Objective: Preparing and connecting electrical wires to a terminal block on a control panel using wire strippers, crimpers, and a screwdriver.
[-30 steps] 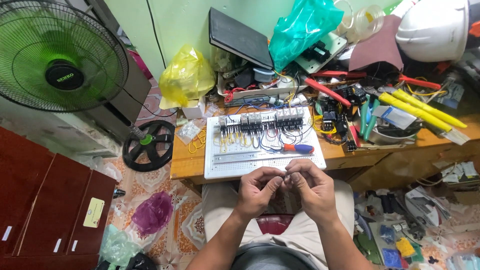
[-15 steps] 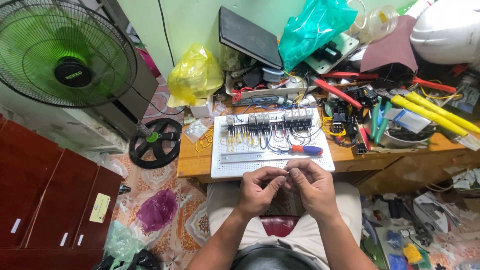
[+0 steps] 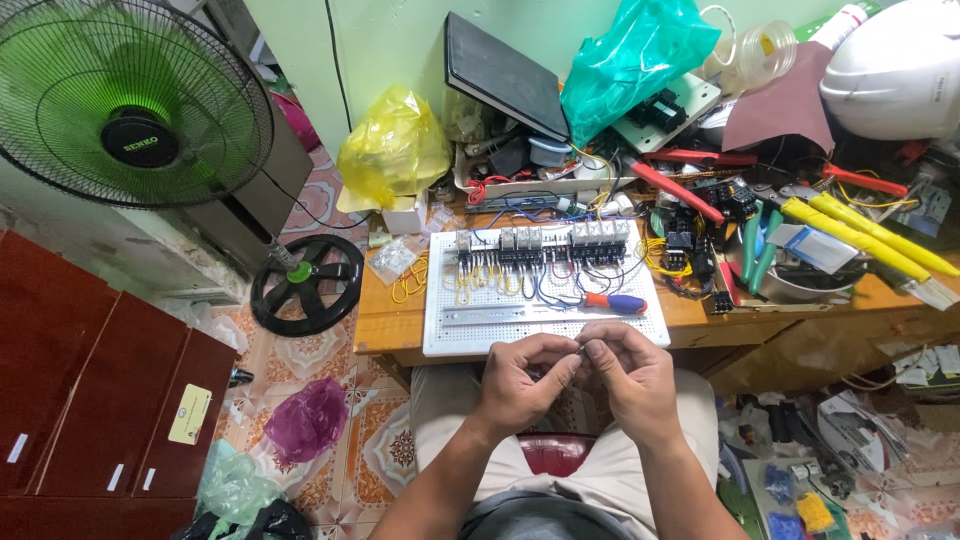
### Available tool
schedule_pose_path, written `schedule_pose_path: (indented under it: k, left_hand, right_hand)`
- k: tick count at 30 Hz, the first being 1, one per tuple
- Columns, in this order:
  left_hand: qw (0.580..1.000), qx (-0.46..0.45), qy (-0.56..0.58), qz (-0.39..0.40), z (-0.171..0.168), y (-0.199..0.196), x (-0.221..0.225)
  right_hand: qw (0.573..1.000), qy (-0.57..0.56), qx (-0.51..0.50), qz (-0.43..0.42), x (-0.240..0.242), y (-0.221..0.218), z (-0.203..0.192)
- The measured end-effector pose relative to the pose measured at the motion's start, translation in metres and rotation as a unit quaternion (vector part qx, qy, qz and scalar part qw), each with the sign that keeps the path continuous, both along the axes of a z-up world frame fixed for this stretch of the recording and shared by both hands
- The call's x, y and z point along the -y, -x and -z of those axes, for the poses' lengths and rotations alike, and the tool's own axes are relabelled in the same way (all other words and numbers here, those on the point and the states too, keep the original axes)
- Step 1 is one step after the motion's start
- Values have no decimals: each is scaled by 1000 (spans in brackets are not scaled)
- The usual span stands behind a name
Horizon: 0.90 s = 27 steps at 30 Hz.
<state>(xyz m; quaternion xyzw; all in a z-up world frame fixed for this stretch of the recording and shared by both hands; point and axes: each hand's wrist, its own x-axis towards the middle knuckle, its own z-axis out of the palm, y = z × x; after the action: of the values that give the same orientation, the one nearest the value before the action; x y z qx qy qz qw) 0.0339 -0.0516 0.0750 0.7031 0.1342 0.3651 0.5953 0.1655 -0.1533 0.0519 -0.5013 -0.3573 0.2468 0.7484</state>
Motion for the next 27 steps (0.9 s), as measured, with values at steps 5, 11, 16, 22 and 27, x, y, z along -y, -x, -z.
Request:
schedule_pose_path:
  k: [5, 11, 16, 22, 27]
  left_hand:
    - [999, -34, -32, -3, 1, 2, -2]
    - [997, -67, -21, 36, -3, 2, -5]
    - [998, -6, -33, 45, -2, -3, -6]
    - [996, -12, -64, 60, -2, 1, -8]
    - [993, -21, -89, 69, 4, -1, -10]
  right_hand:
    - [996, 50, 73, 15, 5, -1, -4]
    - [994, 68, 88, 23, 6, -3, 0]
    - [999, 6, 53, 12, 4, -13, 8]
    - [997, 2, 67, -40, 4, -11, -17]
    - [996, 0, 79, -44, 6, -19, -16]
